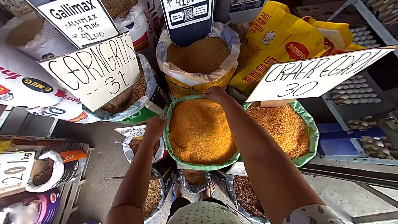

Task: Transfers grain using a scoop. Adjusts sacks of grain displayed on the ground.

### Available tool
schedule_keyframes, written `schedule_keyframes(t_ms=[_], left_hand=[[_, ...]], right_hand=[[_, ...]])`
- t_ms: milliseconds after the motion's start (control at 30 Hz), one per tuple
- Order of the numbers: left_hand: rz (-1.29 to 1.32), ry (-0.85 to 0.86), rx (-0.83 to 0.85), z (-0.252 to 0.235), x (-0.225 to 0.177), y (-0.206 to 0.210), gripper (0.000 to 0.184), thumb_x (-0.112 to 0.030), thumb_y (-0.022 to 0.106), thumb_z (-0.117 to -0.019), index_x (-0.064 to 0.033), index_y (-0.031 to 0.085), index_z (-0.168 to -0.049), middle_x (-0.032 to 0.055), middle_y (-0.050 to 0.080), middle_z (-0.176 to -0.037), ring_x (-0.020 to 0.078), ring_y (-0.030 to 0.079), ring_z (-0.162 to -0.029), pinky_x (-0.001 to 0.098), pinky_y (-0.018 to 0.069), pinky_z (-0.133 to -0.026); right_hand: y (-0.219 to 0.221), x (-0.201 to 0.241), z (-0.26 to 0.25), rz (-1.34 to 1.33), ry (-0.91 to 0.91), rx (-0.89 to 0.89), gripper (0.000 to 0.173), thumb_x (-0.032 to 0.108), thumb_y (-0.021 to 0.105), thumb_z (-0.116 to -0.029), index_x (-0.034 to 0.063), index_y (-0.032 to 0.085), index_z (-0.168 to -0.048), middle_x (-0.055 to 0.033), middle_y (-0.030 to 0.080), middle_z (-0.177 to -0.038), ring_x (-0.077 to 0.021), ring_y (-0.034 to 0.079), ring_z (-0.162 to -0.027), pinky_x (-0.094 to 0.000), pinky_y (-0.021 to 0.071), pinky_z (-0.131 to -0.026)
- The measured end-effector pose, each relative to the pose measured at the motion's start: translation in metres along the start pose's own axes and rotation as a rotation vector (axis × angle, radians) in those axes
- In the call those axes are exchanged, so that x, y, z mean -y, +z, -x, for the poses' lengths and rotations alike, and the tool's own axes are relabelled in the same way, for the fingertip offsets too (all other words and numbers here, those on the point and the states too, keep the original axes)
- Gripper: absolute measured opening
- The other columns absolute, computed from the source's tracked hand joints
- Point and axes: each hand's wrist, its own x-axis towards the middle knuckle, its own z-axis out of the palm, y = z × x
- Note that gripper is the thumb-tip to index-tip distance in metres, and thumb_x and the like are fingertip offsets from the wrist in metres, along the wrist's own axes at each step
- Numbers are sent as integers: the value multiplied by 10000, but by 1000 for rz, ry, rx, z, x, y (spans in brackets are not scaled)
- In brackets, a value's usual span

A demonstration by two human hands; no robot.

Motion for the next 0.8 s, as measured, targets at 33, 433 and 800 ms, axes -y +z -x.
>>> schedule_keyframes(t_ms=[33,433,800], left_hand=[[19,-15,1,9,4,2,476,-416,555,-1064,15,665,-1234,226,696,-1162,362,671,-1100,584,501,-994],[1006,-374,31,20,46,36,316,-235,513,-1095,15,573,-1279,147,664,-1001,180,663,-774,331,584,-713],[1420,-406,11,23,58,57,314,-272,480,-1100,-49,563,-1305,159,674,-1078,250,679,-914,412,585,-779]], right_hand=[[1,0,-5,37,-1,22,297,259,595,-1047,35,753,-1161,-240,705,-1188,-429,627,-1197,-675,428,-1037],[8,8,-12,-9,174,9,318,249,603,-1049,-7,723,-1195,-291,658,-1249,-465,579,-1241,-690,384,-1058],[63,115,17,283,-345,113,309,311,607,-1041,169,737,-1282,-142,666,-1353,-395,511,-1369,-708,305,-1126]])
